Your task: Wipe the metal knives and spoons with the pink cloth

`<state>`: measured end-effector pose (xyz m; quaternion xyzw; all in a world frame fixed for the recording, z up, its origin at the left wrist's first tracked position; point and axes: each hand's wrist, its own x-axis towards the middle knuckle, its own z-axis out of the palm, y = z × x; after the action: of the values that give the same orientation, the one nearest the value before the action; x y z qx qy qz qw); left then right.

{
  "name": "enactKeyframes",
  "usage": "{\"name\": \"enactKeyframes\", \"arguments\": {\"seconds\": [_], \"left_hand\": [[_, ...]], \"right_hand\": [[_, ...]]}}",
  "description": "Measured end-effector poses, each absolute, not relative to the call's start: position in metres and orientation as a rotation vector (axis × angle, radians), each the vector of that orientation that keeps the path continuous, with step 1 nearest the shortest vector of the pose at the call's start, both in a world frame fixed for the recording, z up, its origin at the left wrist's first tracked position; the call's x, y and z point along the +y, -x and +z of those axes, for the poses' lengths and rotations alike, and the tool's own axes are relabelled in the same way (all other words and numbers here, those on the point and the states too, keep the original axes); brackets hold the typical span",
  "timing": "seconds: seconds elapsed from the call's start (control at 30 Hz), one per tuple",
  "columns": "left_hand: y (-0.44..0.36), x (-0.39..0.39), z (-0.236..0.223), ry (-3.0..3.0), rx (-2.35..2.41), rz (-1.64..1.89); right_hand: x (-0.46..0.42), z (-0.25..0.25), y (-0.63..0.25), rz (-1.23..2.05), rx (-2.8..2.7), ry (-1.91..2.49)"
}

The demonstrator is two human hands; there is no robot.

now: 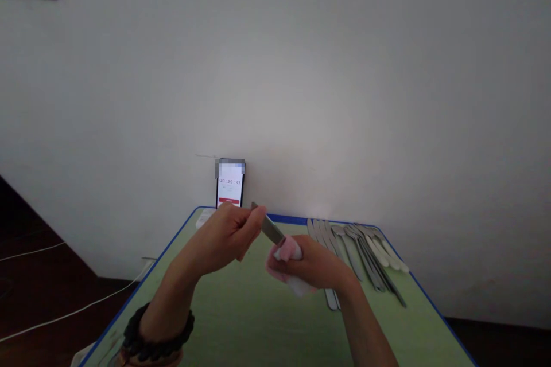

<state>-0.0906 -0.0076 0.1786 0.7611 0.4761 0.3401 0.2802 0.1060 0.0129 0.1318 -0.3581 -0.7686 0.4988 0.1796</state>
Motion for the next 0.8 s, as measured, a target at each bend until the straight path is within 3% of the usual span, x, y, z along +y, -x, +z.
{"name": "enactKeyframes", "arguments": {"seconds": [0.23,0.53,0.8], "left_hand": [[0.083,-0.01,0.183,-2.154,1.328,0.932],[0.082,-0.013,0.18,-2.042,1.61,1.167],[0.08,-0.012,0.179,-1.892,1.617,1.242]], "right_hand": [[0.009,0.132,-0.095,1.418,-2.196,1.016],[0.02,0.121,-0.104,0.937,-2.218,1.123],[0.019,0.12,-0.112,0.933,-2.269,1.17]]}}
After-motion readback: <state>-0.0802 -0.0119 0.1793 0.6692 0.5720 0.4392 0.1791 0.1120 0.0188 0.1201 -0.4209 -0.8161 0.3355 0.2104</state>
